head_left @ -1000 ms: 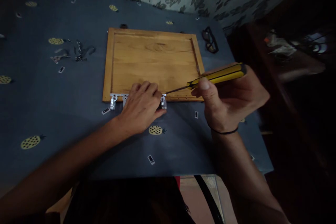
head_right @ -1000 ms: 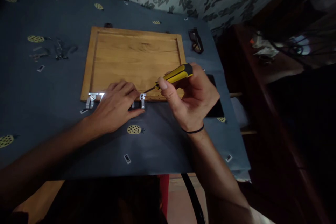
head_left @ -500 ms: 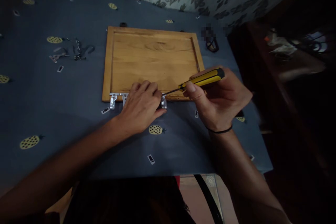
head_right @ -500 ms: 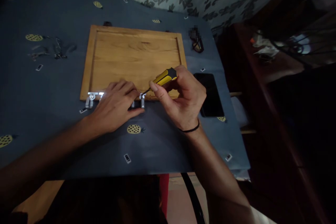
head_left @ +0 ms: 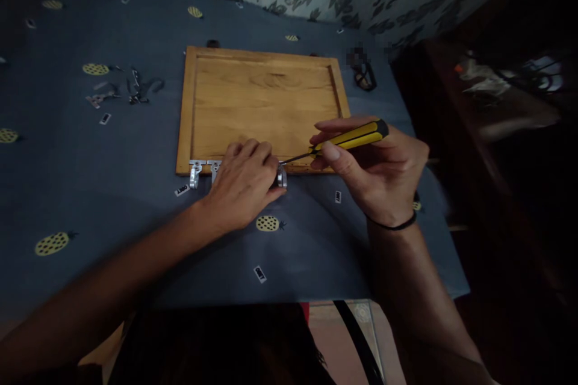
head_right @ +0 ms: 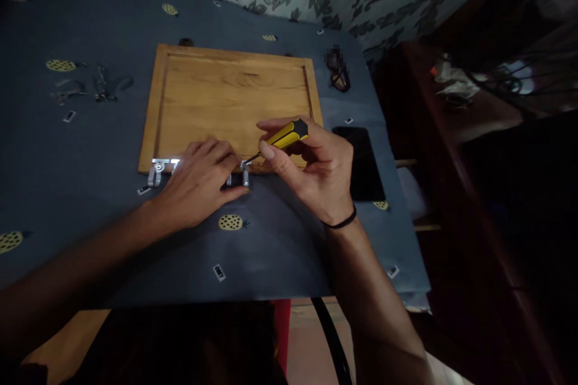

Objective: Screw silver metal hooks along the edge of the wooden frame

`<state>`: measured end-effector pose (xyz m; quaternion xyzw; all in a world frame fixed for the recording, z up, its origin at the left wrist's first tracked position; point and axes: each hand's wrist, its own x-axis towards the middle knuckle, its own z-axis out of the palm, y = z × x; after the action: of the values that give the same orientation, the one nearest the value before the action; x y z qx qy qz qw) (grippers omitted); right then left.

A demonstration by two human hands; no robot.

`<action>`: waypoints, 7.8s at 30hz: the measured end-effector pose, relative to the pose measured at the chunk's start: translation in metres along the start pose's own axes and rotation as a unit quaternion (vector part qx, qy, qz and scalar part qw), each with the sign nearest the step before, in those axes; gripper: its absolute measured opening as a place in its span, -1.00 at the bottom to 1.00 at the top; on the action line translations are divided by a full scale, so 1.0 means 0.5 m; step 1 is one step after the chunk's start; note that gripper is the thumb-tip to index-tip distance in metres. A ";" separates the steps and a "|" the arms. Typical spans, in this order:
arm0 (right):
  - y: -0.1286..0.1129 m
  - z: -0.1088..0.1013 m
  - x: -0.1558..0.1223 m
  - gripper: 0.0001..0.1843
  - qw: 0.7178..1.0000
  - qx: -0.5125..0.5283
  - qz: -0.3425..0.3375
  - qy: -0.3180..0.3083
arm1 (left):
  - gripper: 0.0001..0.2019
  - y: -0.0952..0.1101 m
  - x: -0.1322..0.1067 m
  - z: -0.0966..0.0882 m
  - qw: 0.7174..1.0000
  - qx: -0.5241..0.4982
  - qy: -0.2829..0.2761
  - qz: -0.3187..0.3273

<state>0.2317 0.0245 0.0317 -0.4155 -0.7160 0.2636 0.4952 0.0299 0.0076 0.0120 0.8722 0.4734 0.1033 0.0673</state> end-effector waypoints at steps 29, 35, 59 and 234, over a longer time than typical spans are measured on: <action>0.014 0.015 -0.008 -0.90 0.995 -0.041 -0.073 0.058 | -0.73 -0.001 -0.001 -0.001 1.000 -0.002 0.004 0.001; 0.005 0.013 -0.015 -0.89 0.997 -0.047 -0.043 0.043 | -0.72 -0.002 -0.002 0.000 1.000 -0.003 0.003 0.002; 0.000 0.033 -0.007 -0.69 0.967 -0.067 -0.101 0.222 | -0.74 -0.001 -0.001 0.003 1.000 -0.003 0.010 0.001; 0.010 -0.004 -0.003 -0.83 0.982 -0.136 -0.124 0.030 | -0.70 -0.002 -0.003 0.003 1.000 0.004 0.001 0.003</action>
<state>0.2355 0.0259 0.0278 -0.3948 -0.7759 0.0876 0.4841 0.0288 0.0069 0.0102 0.8740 0.4709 0.1023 0.0629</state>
